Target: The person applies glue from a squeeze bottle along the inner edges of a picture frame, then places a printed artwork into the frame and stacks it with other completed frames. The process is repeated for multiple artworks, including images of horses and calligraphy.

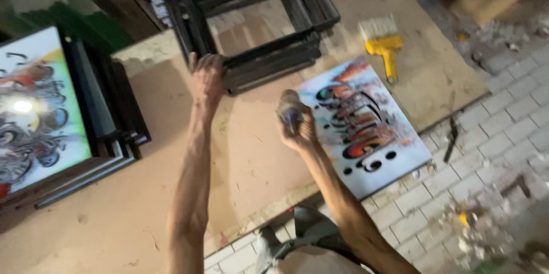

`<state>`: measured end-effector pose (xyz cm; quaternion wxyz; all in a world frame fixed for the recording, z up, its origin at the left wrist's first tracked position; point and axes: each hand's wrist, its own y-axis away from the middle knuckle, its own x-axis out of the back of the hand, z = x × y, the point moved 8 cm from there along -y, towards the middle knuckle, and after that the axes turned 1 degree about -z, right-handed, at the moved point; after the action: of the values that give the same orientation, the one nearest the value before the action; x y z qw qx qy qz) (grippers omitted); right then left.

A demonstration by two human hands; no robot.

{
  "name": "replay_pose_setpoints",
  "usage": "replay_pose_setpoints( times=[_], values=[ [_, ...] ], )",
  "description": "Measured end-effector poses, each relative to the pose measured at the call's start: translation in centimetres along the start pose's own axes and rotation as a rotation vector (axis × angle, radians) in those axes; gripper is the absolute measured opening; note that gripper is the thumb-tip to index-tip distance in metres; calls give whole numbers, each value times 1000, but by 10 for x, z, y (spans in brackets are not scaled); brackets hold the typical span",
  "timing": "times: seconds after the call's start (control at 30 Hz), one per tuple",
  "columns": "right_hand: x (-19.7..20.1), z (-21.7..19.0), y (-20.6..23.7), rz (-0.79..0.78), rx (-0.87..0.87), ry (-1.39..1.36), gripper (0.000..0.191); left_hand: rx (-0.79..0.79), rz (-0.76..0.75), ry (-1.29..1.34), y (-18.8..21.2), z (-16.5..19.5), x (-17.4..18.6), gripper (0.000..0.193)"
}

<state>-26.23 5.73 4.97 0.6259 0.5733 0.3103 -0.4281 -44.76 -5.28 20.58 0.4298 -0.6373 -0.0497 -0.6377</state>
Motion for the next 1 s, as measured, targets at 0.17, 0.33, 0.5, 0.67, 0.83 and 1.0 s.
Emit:
replay_pose_setpoints(
  times=[0.17, 0.33, 0.5, 0.67, 0.83, 1.0],
  values=[
    [109, -93, 115, -136, 13, 39, 46, 14, 111, -41, 111, -2, 55, 18],
    [143, -223, 234, -198, 466, 469, 69, 167, 70, -32, 275, 7, 105, 23],
    [109, -253, 251, -148, 605, 438, 73, 365, 39, -14, 408, 24, 95, 21],
    [50, -174, 182, -328, 311, 590, 74, 455, -49, 49, 478, 18, 58, 18],
    [35, -69, 114, -378, 125, 603, 73, 466, -31, 131, 497, 2, 44, 12],
    [52, 26, 73, -280, 33, 729, 68, 485, 80, 186, 518, -3, 47, 20]
  ],
)
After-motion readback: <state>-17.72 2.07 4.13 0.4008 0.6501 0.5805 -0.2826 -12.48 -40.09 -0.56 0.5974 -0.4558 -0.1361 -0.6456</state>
